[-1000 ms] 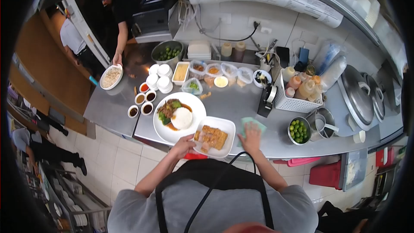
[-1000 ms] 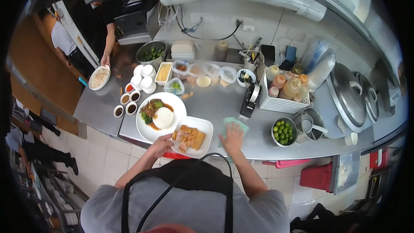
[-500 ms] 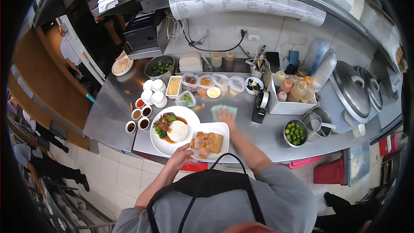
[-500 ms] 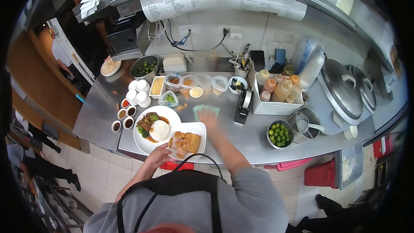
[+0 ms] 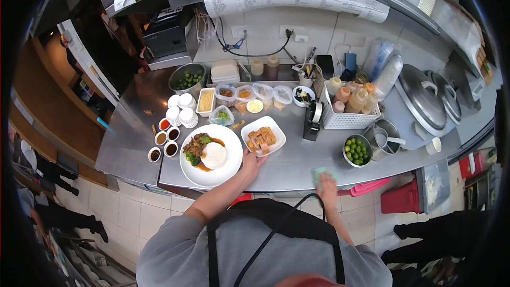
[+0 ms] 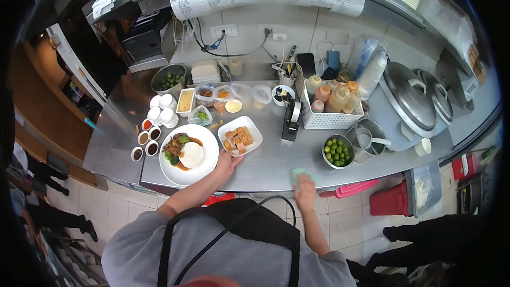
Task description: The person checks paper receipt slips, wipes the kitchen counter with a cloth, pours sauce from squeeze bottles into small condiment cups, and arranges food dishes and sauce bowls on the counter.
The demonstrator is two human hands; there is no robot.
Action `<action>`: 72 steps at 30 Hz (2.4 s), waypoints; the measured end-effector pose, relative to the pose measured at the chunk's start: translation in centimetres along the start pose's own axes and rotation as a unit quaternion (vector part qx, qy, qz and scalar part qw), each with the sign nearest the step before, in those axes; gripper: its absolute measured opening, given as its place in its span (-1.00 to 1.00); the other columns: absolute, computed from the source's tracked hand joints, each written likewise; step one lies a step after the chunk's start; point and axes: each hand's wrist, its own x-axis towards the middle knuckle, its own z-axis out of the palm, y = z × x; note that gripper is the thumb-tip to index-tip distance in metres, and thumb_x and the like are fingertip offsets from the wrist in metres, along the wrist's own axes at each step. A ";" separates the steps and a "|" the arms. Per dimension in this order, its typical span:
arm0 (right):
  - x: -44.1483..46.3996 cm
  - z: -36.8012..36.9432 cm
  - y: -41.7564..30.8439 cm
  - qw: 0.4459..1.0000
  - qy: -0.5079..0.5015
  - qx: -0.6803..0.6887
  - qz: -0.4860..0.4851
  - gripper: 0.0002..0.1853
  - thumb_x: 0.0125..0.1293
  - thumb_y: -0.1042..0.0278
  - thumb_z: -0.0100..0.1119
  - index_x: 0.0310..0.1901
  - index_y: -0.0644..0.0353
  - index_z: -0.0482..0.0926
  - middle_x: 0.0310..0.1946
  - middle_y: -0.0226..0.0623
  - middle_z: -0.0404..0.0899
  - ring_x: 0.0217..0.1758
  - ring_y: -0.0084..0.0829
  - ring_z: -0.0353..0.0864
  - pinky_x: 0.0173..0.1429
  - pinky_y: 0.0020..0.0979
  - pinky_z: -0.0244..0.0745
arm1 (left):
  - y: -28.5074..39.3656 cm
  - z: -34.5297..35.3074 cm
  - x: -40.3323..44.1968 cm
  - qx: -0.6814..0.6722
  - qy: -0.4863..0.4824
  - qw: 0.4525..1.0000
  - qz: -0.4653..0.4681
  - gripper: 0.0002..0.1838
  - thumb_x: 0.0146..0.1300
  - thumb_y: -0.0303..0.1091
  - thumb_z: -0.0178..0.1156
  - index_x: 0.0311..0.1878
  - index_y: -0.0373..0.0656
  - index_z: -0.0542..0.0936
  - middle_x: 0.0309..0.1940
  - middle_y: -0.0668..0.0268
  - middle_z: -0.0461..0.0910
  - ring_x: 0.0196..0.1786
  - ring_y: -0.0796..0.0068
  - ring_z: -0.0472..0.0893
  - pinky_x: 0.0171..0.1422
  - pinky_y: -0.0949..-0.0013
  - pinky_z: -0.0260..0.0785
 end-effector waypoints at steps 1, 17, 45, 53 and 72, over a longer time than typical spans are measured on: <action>-1.0 -0.3 2.1 0.999 0.031 -0.016 0.042 -0.52 0.12 0.30 0.03 0.13 0.06 0.29 0.15 -0.18 0.23 0.25 -0.13 0.12 0.27 -0.10 -0.02 | 0.1 0.3 0.1 -0.029 0.035 0.999 0.008 -0.59 0.13 -0.60 -0.20 0.10 -0.24 0.15 -0.04 0.08 0.32 -0.02 0.22 0.43 0.04 0.19 0.40; 4.8 -0.2 -1.3 0.996 -0.053 -0.011 0.064 -0.37 0.16 -0.02 -0.02 0.18 0.19 0.19 0.24 -0.08 0.07 0.29 0.03 -0.02 0.29 -0.08 -0.11 | 13.1 -1.1 -6.1 0.218 -0.223 0.948 0.058 -0.60 0.16 -0.25 0.05 0.06 -0.17 0.36 -0.10 0.31 0.48 -0.06 0.52 0.46 0.05 0.32 0.28; 10.0 5.4 -6.5 1.000 0.015 -0.026 0.005 -0.42 0.14 -0.01 -0.08 0.19 0.02 0.20 0.22 -0.19 0.12 0.30 -0.07 0.00 0.30 -0.04 -0.12 | 34.0 11.9 -4.6 0.151 -0.175 0.835 0.499 -0.84 -0.02 -0.57 0.06 -0.38 -0.10 0.34 -0.41 0.35 0.45 -0.32 0.55 0.45 -0.15 0.47 0.30; 10.0 5.5 -6.3 1.000 0.014 -0.027 0.006 -0.42 0.14 -0.01 -0.08 0.18 0.02 0.20 0.22 -0.20 0.12 0.29 -0.08 0.00 0.30 -0.05 -0.11 | 33.4 11.1 -5.2 0.145 -0.186 0.842 0.485 -0.85 -0.01 -0.59 0.06 -0.36 -0.14 0.34 -0.35 0.25 0.48 -0.25 0.46 0.48 -0.08 0.38 0.33; 10.0 5.2 -6.4 1.000 0.025 -0.016 0.004 -0.44 0.14 0.00 -0.07 0.17 0.03 0.23 0.20 -0.19 0.15 0.29 -0.08 0.02 0.30 -0.06 -0.10 | 32.8 10.5 -5.5 0.129 -0.206 0.851 0.466 -0.85 0.00 -0.59 0.03 -0.34 -0.15 0.38 -0.32 0.25 0.49 -0.21 0.41 0.51 0.00 0.35 0.31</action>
